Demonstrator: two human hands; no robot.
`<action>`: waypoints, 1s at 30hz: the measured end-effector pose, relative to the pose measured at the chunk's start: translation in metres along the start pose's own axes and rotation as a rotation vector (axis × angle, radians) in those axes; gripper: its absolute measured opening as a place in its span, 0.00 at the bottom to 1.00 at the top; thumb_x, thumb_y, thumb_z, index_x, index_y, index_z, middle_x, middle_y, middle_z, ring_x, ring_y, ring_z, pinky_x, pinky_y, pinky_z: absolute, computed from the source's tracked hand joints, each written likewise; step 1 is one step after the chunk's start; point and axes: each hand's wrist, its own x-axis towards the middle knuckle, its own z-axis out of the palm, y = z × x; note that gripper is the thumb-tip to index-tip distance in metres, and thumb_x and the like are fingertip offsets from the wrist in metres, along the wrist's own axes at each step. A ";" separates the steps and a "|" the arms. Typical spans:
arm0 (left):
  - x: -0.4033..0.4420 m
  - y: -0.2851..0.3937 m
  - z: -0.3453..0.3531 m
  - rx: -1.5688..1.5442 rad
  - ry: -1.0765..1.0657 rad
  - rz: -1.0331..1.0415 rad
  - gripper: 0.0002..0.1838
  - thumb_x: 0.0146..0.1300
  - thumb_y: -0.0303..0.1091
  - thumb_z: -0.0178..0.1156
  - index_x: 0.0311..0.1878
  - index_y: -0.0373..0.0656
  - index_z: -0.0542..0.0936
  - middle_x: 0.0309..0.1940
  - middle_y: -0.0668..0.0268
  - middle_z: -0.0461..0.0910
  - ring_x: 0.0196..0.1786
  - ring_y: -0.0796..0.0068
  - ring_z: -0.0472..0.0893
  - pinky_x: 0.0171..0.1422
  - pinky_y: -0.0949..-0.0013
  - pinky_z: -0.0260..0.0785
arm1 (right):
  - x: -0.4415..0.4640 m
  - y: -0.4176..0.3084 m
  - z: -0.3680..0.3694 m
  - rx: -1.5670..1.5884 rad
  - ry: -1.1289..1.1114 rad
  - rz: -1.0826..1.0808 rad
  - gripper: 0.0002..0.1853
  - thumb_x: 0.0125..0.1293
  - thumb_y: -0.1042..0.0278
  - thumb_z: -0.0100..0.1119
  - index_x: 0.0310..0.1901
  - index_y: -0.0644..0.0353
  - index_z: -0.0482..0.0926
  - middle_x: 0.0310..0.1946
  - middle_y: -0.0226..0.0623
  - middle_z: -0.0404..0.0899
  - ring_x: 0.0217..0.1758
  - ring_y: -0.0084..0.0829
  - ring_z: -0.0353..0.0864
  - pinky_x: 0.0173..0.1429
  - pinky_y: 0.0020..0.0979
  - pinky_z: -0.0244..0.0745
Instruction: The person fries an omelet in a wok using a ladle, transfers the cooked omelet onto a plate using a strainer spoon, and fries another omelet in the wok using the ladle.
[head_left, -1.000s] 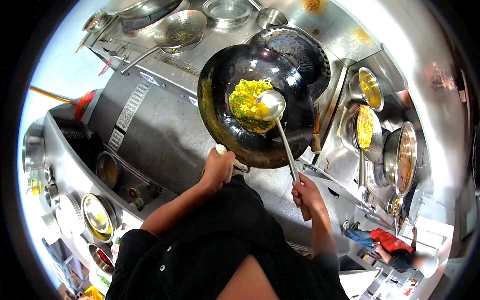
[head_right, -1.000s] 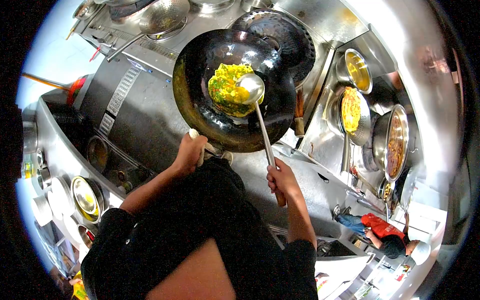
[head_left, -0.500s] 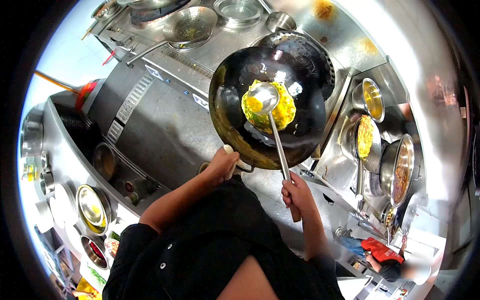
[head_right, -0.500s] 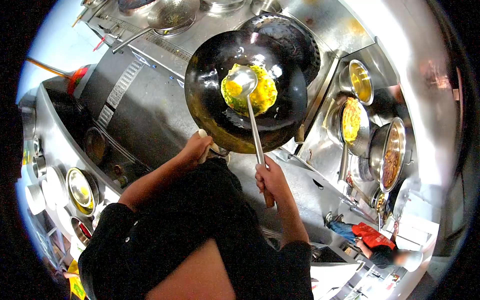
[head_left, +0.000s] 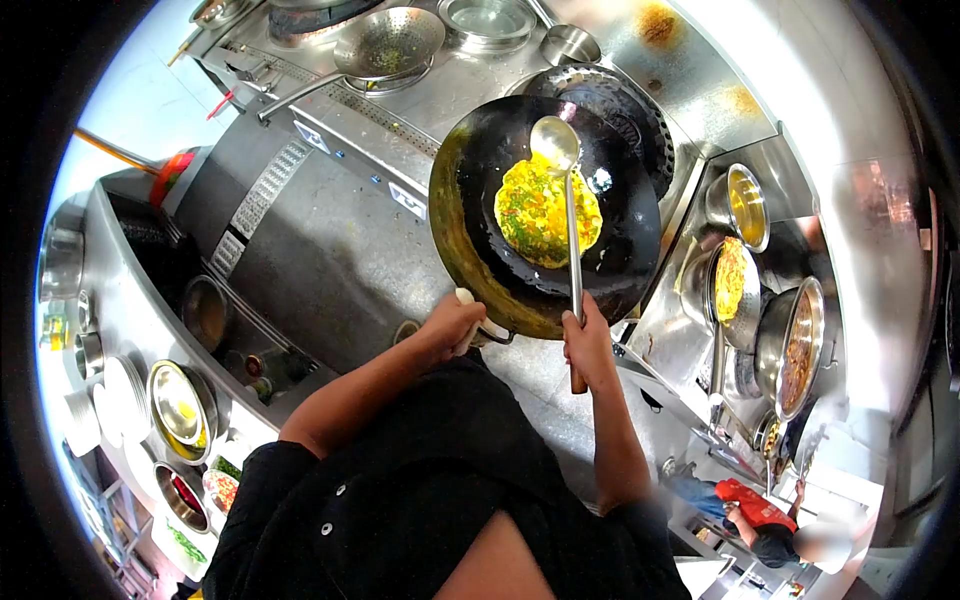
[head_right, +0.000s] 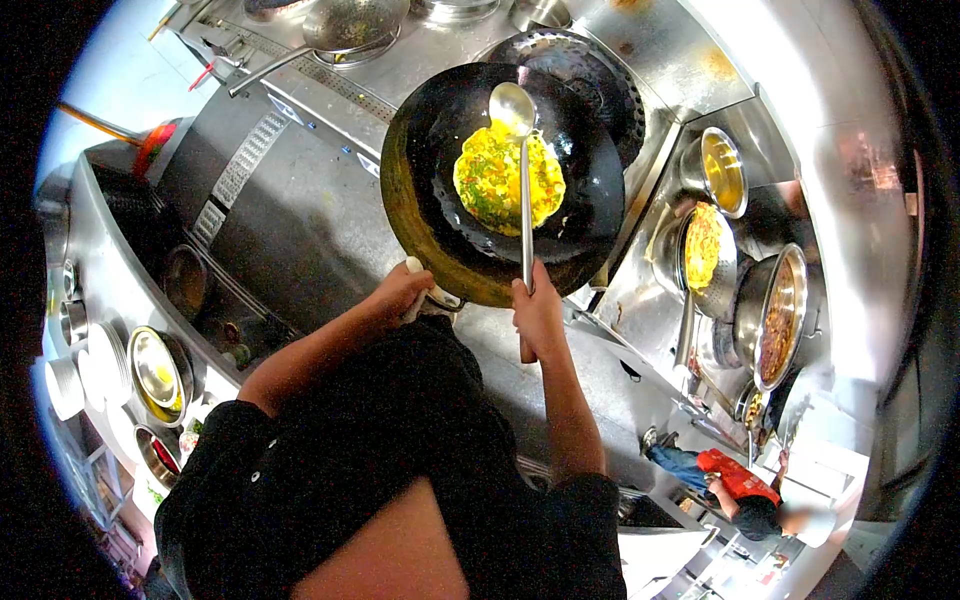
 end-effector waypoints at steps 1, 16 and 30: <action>0.000 0.002 0.000 0.009 -0.001 -0.015 0.10 0.52 0.27 0.55 0.38 0.35 0.78 0.31 0.62 0.79 0.29 0.69 0.78 0.32 0.65 0.72 | -0.001 0.003 -0.002 -0.040 0.038 -0.018 0.22 0.69 0.68 0.49 0.64 0.58 0.63 0.17 0.29 0.68 0.14 0.21 0.67 0.17 0.28 0.66; -0.008 0.017 0.010 0.030 0.001 -0.040 0.07 0.56 0.30 0.55 0.35 0.36 0.73 0.26 0.63 0.75 0.25 0.70 0.74 0.29 0.64 0.67 | -0.061 0.040 -0.024 0.148 0.047 0.218 0.20 0.70 0.67 0.49 0.62 0.57 0.67 0.17 0.26 0.67 0.13 0.19 0.66 0.16 0.26 0.66; -0.007 0.014 0.006 0.170 0.038 -0.018 0.10 0.56 0.35 0.57 0.34 0.36 0.75 0.26 0.63 0.76 0.28 0.70 0.74 0.33 0.63 0.67 | -0.063 0.013 -0.003 0.291 -0.141 0.261 0.22 0.69 0.66 0.50 0.64 0.55 0.66 0.19 0.25 0.67 0.15 0.17 0.65 0.17 0.24 0.64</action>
